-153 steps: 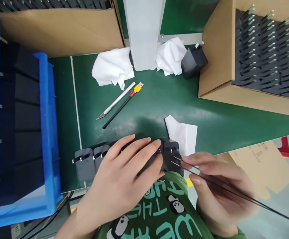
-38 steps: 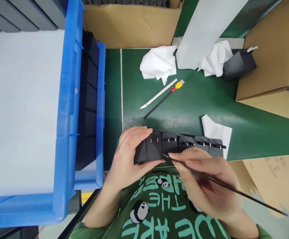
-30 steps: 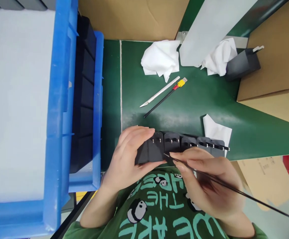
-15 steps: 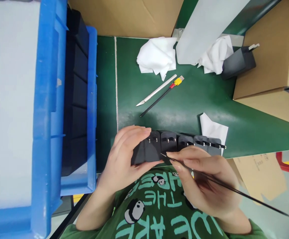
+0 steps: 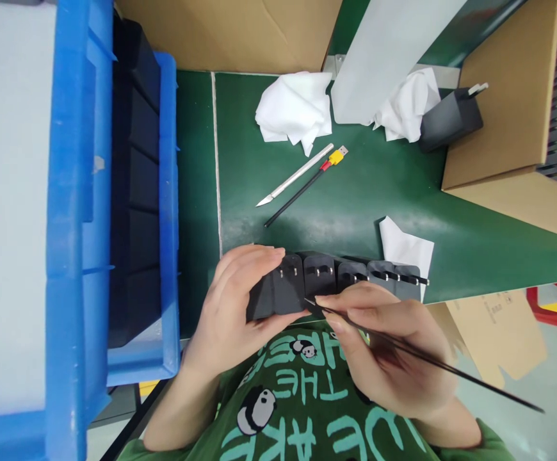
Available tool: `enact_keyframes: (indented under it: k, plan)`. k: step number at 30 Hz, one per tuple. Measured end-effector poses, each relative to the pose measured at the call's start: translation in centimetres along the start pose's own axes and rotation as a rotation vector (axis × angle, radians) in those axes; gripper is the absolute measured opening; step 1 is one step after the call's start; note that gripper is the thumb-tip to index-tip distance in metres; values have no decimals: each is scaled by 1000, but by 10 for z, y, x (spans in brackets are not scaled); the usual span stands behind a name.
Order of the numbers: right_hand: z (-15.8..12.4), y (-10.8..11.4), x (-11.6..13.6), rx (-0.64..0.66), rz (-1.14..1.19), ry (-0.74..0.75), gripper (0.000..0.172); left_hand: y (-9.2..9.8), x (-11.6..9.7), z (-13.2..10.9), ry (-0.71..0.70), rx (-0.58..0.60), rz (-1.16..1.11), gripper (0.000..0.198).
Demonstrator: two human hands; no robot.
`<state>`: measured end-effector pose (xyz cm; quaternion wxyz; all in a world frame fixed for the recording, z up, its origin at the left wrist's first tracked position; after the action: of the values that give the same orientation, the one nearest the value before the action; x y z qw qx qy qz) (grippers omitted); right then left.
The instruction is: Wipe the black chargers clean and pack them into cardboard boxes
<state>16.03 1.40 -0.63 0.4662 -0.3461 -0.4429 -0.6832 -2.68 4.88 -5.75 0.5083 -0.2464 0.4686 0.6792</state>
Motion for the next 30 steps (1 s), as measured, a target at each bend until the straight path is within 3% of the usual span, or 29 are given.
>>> enact_keyframes:
  k: [26, 30]
  plan:
    - [-2, -1, -1, -2, -6, -3, 40, 1, -1, 1, 14, 6, 24, 66]
    - [-4, 1, 2, -6, 43, -58, 42, 1, -1, -3, 41, -35, -45, 86]
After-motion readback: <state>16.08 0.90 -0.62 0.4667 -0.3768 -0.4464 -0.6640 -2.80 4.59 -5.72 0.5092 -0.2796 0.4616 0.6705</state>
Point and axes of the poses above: each hand's wrist, its own z-axis towards the middle knuckle, its own y-axis out of the back of the hand, x = y × z, the point moved 3 cm from there along z, towards the middle knuckle, and after that the axes turned 9 degrees about -x, right-handed, at the moved point
